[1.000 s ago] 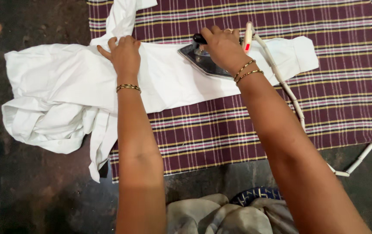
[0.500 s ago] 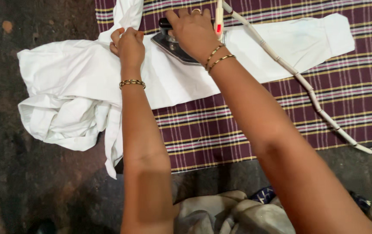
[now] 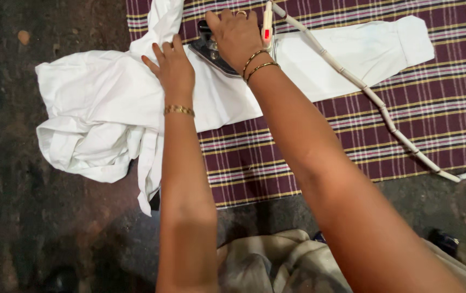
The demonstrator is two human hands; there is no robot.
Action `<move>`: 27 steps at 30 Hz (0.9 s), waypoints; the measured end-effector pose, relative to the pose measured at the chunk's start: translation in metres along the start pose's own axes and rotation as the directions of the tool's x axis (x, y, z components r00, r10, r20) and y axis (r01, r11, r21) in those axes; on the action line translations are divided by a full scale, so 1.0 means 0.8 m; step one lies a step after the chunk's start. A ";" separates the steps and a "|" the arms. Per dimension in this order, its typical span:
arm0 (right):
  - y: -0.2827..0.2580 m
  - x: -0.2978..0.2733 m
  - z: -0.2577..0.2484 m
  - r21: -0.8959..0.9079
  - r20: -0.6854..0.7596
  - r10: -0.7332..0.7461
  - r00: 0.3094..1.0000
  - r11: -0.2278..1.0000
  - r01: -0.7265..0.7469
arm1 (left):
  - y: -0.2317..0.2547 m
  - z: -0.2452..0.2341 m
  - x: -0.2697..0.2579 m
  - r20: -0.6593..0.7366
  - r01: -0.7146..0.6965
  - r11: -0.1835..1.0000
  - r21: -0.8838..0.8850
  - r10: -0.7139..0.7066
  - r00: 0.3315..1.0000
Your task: The person irons a white shirt on a striped mat. They smooth the fabric with their hands, use an iron to press the sleeves and body, and reposition the shirt multiple times to ensure even coverage.
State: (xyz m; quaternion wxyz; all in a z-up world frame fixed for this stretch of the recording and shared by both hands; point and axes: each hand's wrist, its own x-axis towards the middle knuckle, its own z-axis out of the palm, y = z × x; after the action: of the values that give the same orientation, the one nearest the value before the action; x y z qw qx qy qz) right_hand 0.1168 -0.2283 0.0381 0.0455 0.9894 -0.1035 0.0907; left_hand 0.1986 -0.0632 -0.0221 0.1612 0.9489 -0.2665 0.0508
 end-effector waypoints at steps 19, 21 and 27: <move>0.165 -0.108 -0.013 0.001 0.067 0.066 0.996 0.998 -0.066 | 0.065 -0.112 -0.297 0.476 0.594 0.266 -0.759 -0.396 0.785; 0.173 -0.116 -0.011 0.012 0.071 0.075 0.995 0.997 -0.076 | 0.060 -0.099 -0.291 0.474 0.571 0.193 -0.798 -0.385 0.792; 0.183 -0.123 -0.013 0.029 0.041 0.064 0.997 0.997 -0.065 | 0.040 -0.065 -0.285 0.496 0.554 0.084 -0.828 -0.350 0.795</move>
State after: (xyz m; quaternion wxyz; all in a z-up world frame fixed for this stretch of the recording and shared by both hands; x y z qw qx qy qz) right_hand -0.0111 -0.3500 0.0403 0.0254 0.9878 -0.1350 0.0739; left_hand -0.0130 0.0394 -0.0058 0.6822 0.6837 0.0541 -0.2535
